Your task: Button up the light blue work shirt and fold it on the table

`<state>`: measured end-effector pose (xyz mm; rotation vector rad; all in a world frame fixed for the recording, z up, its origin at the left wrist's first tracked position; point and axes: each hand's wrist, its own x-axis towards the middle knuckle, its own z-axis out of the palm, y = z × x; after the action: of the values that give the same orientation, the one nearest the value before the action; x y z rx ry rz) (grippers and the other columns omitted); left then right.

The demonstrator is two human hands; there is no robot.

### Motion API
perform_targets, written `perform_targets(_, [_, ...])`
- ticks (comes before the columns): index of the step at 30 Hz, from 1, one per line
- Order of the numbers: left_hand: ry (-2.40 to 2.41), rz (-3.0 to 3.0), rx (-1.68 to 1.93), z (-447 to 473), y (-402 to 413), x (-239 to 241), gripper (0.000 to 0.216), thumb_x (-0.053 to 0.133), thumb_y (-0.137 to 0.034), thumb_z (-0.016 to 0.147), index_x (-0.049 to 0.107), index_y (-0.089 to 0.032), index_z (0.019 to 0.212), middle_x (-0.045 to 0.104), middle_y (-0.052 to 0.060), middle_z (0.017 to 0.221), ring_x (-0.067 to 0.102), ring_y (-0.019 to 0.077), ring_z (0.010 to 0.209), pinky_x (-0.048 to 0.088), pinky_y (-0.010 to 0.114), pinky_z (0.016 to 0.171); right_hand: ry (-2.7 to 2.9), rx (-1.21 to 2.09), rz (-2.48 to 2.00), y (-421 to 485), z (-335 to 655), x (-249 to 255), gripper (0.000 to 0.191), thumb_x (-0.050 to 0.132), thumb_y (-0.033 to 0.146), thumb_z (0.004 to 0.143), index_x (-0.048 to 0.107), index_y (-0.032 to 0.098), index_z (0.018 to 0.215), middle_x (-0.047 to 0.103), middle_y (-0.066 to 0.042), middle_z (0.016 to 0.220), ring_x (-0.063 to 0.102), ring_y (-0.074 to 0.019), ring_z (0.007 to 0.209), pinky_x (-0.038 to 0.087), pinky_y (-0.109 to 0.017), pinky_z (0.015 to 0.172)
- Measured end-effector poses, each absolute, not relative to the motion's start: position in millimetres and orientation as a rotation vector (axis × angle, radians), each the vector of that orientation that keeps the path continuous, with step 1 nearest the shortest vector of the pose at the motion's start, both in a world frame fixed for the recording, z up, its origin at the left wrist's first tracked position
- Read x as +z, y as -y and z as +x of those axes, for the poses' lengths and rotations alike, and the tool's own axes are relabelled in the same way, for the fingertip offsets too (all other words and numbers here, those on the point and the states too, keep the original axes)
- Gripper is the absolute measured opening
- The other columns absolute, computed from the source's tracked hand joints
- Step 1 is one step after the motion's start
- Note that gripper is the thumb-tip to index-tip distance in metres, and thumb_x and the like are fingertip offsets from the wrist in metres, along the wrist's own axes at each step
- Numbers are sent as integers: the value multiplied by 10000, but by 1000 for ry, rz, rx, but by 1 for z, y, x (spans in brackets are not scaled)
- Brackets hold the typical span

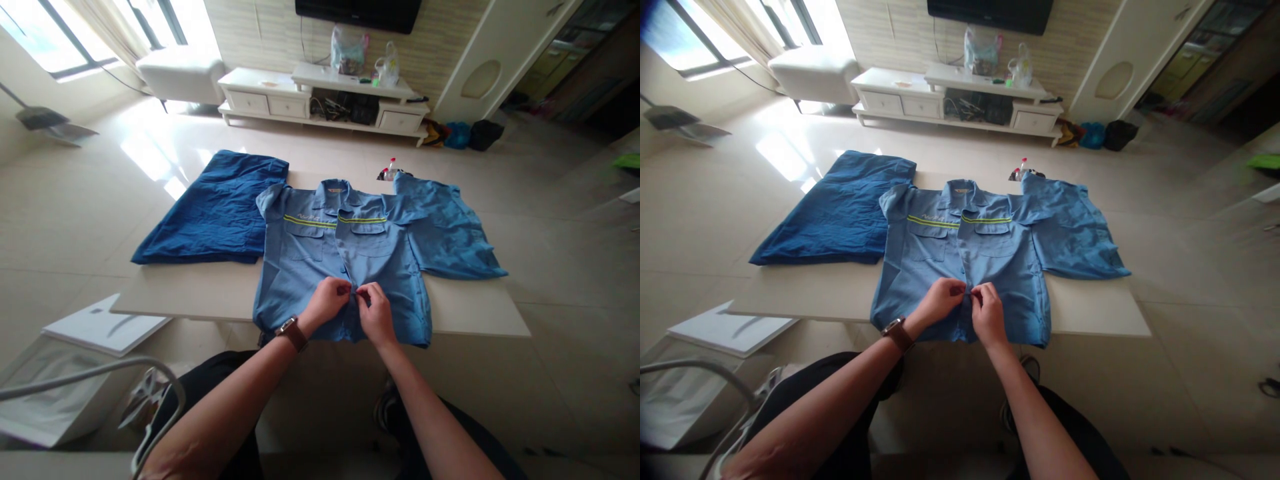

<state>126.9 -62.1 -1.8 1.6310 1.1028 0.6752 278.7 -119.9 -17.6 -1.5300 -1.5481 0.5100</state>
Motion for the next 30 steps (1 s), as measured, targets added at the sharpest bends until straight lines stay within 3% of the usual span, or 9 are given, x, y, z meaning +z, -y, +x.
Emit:
perform_targets(6, [-1176, 1776, 703, 130, 61, -1, 194, 568, -29, 763, 724, -141, 735, 652, 11, 698, 541, 127, 675, 392, 241, 677, 1550, 531, -1523, 119, 279, -15, 109, 535, 152, 908, 612, 222, 877, 614, -41, 900, 613, -195, 827, 515, -317, 768])
perform_targets(12, [-1201, 1721, 844, 129, 60, -6, 196, 660, -27, 741, 768, -182, 796, 685, 48, 854, 591, 158, 754, 449, 261, 754, 1552, 520, -1525, 119, 279, -13, 88, 569, 189, 910, 625, 217, 848, 615, -37, 871, 608, -187, 787, 517, -313, 741])
perform_targets(21, [-1162, 1789, 714, 129, 62, -3, 182, 605, -60, 765, 710, -156, 651, 662, 14, 645, 548, 137, 640, 360, 253, 643, 1526, 503, -1566, 120, 279, -12, 108, 600, 220, 922, 631, 217, 819, 639, -28, 822, 621, -186, 746, 502, -302, 708])
perform_targets(30, [-1124, 1389, 779, 128, 65, 1, 217, 646, -74, 711, 662, -157, 910, 701, 2, 715, 632, 133, 670, 427, 207, 605, 1595, 496, -1539, 120, 280, -8, 133, 570, 218, 946, 668, 216, 857, 660, -41, 863, 625, -193, 777, 496, -306, 725])
